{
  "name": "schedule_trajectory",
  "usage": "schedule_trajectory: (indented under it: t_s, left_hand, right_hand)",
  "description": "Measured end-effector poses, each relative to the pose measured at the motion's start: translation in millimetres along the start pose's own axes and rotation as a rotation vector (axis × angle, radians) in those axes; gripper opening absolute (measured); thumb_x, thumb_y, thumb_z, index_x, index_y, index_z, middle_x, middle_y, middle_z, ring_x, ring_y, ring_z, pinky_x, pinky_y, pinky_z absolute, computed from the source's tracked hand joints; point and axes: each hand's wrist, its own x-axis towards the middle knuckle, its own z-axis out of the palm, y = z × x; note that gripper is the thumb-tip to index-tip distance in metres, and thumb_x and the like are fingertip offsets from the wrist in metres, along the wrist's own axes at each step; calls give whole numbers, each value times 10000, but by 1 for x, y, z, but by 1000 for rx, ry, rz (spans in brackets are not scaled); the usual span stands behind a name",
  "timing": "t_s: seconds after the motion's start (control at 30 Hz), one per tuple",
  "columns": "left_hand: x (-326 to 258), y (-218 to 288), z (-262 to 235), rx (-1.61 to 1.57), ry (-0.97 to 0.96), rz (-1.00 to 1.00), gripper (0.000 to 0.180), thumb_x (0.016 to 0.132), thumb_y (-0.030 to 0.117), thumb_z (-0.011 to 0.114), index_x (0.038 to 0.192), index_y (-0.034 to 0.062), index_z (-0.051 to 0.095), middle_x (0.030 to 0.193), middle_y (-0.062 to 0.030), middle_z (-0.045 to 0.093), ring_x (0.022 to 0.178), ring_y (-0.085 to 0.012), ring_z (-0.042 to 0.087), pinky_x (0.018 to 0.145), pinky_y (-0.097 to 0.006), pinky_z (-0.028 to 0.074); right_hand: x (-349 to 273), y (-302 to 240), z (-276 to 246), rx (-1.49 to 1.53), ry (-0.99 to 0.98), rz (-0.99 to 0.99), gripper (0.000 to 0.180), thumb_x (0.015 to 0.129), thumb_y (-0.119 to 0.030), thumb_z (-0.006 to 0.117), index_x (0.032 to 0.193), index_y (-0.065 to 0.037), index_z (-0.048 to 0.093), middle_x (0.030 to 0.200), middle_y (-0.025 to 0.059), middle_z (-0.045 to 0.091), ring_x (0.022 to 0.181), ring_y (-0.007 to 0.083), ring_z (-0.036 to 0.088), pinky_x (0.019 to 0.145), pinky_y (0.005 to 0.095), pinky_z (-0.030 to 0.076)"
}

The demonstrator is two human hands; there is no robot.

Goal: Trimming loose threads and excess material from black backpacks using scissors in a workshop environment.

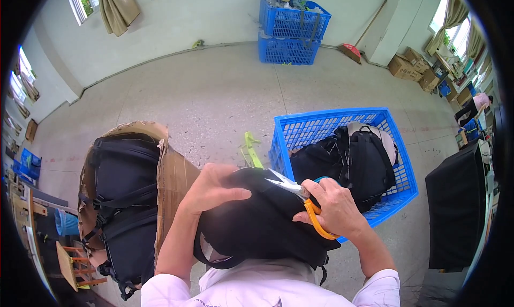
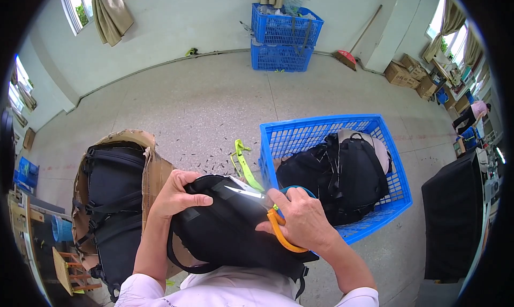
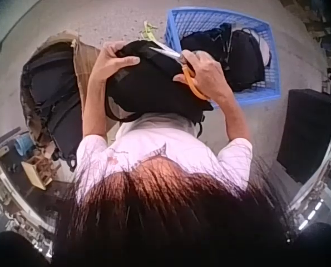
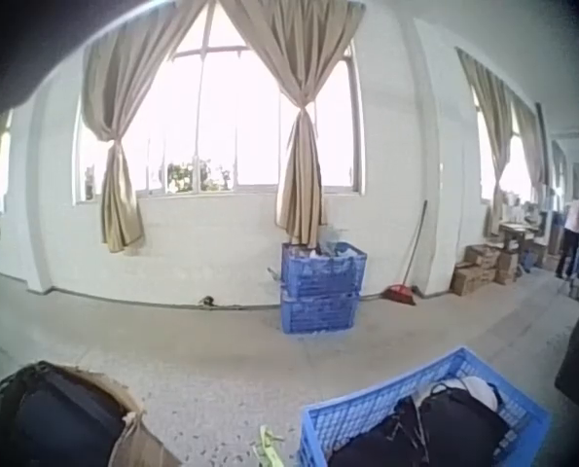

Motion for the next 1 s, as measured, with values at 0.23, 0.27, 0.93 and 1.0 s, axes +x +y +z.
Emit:
schedule_trajectory:
  t_s: [0.23, 0.27, 0.93, 1.0]
  left_hand:
    - [0, 6, 2, -10, 1, 18, 171, 675, 46, 745, 793, -32, 649, 683, 15, 584, 646, -56, 495, 573, -218, 411]
    - [0, 5, 1, -9, 4, 22, 171, 675, 46, 745, 793, -32, 649, 683, 15, 584, 646, -56, 495, 573, -218, 411]
    - [-2, 15, 5, 72, -44, 69, 243, 646, 79, 799, 824, -10, 661, 656, 41, 572, 636, -12, 475, 566, -189, 395]
    - [-1, 13, 9, 68, -36, 91, 239, 649, 82, 799, 822, -6, 660, 646, 43, 565, 626, -10, 470, 558, -190, 391]
  right_hand:
    - [-2, 3, 6, 57, 40, -42, 504, 701, -424, 733, 949, -28, 544, 645, 109, 492, 577, 233, 533, 499, 321, 460]
    - [-3, 5, 9, 61, 66, -61, 507, 696, -413, 741, 947, -19, 541, 638, 111, 489, 554, 236, 532, 491, 318, 459]
    - [2, 13, 0, 69, 43, -90, 526, 653, -358, 773, 986, -39, 519, 684, 82, 515, 566, 232, 532, 502, 313, 454]
    - [-1, 17, -2, 76, -28, -90, 536, 654, -378, 767, 990, -42, 518, 698, 80, 517, 574, 236, 533, 506, 314, 453]
